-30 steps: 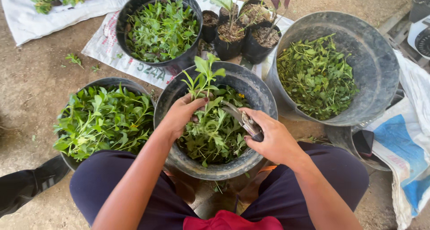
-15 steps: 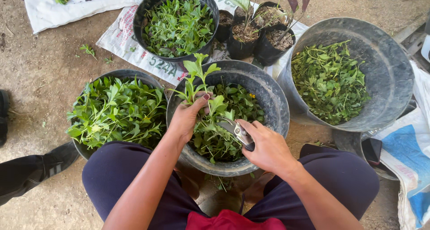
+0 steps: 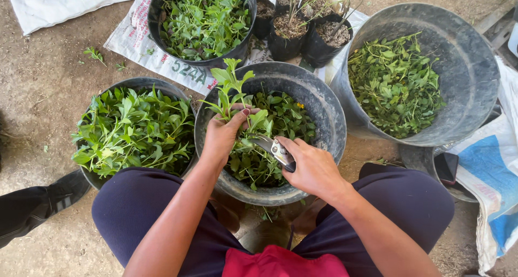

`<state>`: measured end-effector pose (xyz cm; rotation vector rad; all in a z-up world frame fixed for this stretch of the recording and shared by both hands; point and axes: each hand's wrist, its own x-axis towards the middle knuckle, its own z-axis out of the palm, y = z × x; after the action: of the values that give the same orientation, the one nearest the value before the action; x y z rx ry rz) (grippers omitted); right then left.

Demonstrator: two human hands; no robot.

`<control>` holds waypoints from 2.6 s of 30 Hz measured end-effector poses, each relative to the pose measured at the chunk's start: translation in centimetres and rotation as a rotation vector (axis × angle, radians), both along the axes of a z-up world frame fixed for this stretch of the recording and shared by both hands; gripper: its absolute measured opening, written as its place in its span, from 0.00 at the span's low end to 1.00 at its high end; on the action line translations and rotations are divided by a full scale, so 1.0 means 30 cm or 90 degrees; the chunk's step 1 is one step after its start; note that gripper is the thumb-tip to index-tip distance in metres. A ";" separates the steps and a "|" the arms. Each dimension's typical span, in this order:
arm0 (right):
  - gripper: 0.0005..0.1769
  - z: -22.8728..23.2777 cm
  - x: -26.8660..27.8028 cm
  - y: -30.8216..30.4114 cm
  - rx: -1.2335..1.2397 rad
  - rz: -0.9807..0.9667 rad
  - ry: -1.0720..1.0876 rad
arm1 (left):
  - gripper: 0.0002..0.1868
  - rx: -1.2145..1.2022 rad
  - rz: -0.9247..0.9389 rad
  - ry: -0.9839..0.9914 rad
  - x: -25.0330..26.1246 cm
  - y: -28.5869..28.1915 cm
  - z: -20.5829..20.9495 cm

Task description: The person sits on the ground and uses pruning shears to trim green leafy plants. They pick up stems from a central bucket, cut off sections, and place the trimmed pieces into a separate bucket to the left.

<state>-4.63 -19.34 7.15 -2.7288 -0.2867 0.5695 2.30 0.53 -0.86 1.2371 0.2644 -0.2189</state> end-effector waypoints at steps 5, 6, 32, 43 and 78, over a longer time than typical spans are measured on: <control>0.37 -0.009 0.000 -0.015 -0.024 -0.011 -0.010 | 0.11 0.018 0.024 0.001 -0.001 0.019 0.017; 0.37 -0.013 0.000 -0.016 -0.022 -0.019 0.000 | 0.11 0.018 0.021 0.000 -0.001 0.016 0.008; 0.34 0.012 0.046 -0.119 0.062 -0.119 -0.029 | 0.19 0.937 -0.509 -0.023 0.036 -0.143 -0.405; 0.38 0.125 0.020 -0.111 0.099 -0.104 0.069 | 0.23 0.390 -0.189 0.137 0.022 -0.004 0.112; 0.38 0.052 0.052 -0.220 0.094 -0.211 -0.094 | 0.21 0.837 -0.499 -0.114 0.031 -0.341 -0.546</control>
<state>-3.07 -25.94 8.72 -2.5997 0.0876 0.2463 3.23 -9.71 -17.23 2.6246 -0.3347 -0.6603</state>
